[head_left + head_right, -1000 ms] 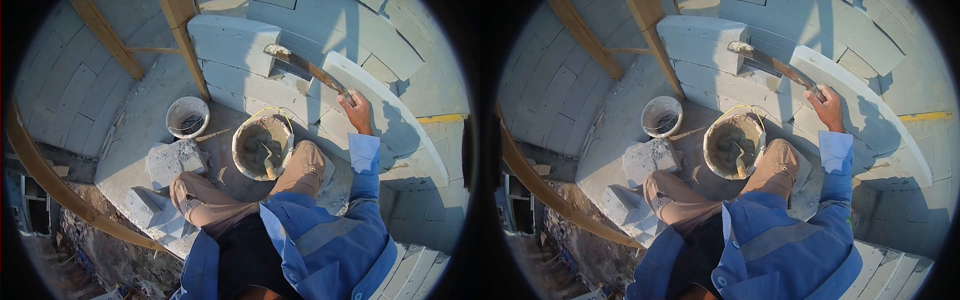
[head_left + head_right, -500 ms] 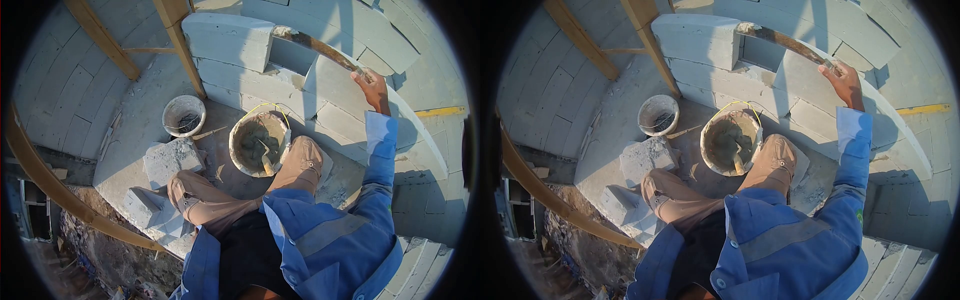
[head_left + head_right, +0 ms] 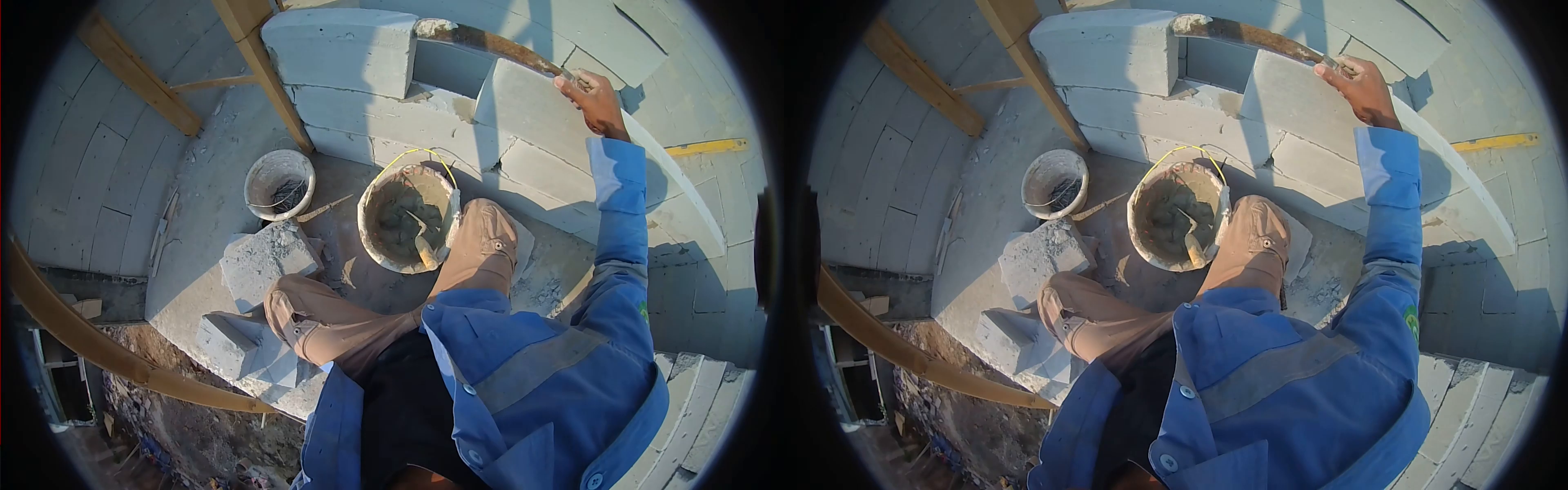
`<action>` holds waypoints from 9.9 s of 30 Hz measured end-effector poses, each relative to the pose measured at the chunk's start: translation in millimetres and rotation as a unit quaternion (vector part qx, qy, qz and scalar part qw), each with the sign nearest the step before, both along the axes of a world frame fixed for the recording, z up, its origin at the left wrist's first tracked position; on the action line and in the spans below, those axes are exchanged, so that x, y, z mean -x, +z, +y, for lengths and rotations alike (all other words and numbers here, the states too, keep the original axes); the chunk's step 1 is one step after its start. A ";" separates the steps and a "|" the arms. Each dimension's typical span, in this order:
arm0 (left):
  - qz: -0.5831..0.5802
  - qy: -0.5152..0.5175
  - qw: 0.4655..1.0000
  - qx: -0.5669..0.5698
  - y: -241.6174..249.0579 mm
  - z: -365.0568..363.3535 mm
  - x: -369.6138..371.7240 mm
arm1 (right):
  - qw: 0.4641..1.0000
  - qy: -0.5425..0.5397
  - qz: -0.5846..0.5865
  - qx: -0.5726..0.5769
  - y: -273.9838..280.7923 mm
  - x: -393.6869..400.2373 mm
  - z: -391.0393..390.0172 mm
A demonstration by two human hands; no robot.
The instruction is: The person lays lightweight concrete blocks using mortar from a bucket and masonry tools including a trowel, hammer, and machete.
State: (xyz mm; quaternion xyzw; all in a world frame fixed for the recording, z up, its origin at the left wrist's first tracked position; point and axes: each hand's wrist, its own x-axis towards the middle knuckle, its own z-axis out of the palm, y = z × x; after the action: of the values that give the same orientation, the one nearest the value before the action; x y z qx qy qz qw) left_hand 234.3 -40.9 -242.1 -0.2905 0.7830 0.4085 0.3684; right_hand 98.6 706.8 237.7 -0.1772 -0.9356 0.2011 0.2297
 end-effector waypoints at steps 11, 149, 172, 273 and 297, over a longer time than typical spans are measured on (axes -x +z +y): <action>-0.013 -0.016 0.999 -0.024 0.6 2.3 9.6 | 0.999 0.024 0.007 0.047 -1.2 -0.2 3.9; 0.215 0.763 0.527 -0.306 87.9 122.3 -110.8 | 0.889 0.160 -0.204 0.376 -378.5 -108.4 -549.8; 0.137 0.400 0.839 -0.342 101.1 -23.7 -46.2 | 0.785 0.282 -0.198 0.515 -421.5 -56.8 -532.3; 0.242 0.662 0.628 -0.331 90.6 34.9 -88.0 | 0.693 0.556 -0.457 0.040 -324.0 84.2 -550.5; 0.248 0.668 0.620 -0.328 85.2 36.9 -86.9 | 0.722 0.562 -0.404 -0.004 -339.5 83.8 -545.3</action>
State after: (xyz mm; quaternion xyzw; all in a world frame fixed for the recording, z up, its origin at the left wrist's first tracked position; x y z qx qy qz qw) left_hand 321.2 -4.0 -156.9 -0.4808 0.2489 0.8285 -0.1427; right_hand 14.8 161.6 -101.9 0.3175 -0.8685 0.1986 -0.3247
